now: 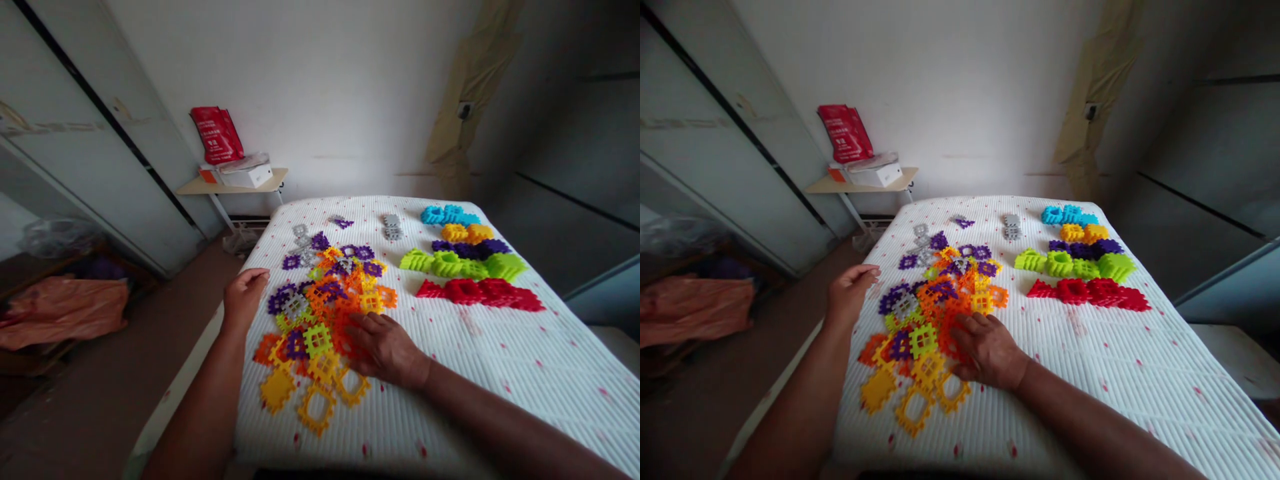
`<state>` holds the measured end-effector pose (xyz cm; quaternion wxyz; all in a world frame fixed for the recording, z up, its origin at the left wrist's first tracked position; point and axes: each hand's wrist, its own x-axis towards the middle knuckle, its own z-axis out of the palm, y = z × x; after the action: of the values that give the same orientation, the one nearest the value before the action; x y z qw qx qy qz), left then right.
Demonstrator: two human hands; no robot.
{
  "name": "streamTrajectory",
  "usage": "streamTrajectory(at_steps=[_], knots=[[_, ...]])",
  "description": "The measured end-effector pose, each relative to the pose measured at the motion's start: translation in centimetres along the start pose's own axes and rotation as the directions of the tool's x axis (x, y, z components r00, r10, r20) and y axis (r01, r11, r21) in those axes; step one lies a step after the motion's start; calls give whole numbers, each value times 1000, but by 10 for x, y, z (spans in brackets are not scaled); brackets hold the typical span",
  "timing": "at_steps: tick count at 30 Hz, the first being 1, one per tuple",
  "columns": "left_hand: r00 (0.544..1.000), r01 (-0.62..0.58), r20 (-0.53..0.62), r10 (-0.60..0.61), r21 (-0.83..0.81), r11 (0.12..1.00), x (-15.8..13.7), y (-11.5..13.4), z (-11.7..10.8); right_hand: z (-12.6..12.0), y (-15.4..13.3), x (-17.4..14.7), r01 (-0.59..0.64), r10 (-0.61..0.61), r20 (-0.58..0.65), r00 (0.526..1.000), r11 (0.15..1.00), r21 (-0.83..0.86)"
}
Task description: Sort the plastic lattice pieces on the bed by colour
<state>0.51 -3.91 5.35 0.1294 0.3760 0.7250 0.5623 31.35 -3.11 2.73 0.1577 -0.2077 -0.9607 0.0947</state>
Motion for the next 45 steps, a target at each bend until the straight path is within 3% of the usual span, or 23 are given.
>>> streamTrajectory(at_steps=[3,5,9,14,18,20,23,30,35,41,43,45], knots=[[993,-41,113,35,56,998,-19,-11,-17,7,4,1,-22,22,-20,1000,999,-29],[963,-145,242,115,109,983,-37,-22,-30,11,10,3,-10,8,-26,1000,998,-67],[867,-351,435,245,184,918,-74,-44,-54,19,24,12,-12,4,-65,998,993,-121],[731,-572,578,361,231,787,-109,-54,-68,11,25,18,-31,20,-119,993,995,-93],[594,-720,714,370,269,639,-125,-56,-69,-2,-1,5,124,-123,-48,991,992,23],[552,-768,756,350,298,567,-130,-56,-66,-1,-12,-2,226,-227,16,974,972,59],[575,-782,738,354,367,505,-135,-54,-56,9,-17,-3,284,-285,55,957,959,21],[651,-755,614,446,466,461,-132,-44,-17,24,12,16,167,-181,-106,978,977,-131],[606,-795,585,539,417,441,-121,-47,4,21,24,20,107,-130,-134,983,980,-167],[581,-807,557,593,305,505,-110,-55,11,23,33,20,61,-82,-163,983,989,-133],[615,-780,523,591,289,555,-111,-53,7,22,33,19,46,-62,-197,978,995,-89],[679,-726,451,579,292,623,-110,-47,2,20,32,18,39,-49,-223,974,998,-49]])
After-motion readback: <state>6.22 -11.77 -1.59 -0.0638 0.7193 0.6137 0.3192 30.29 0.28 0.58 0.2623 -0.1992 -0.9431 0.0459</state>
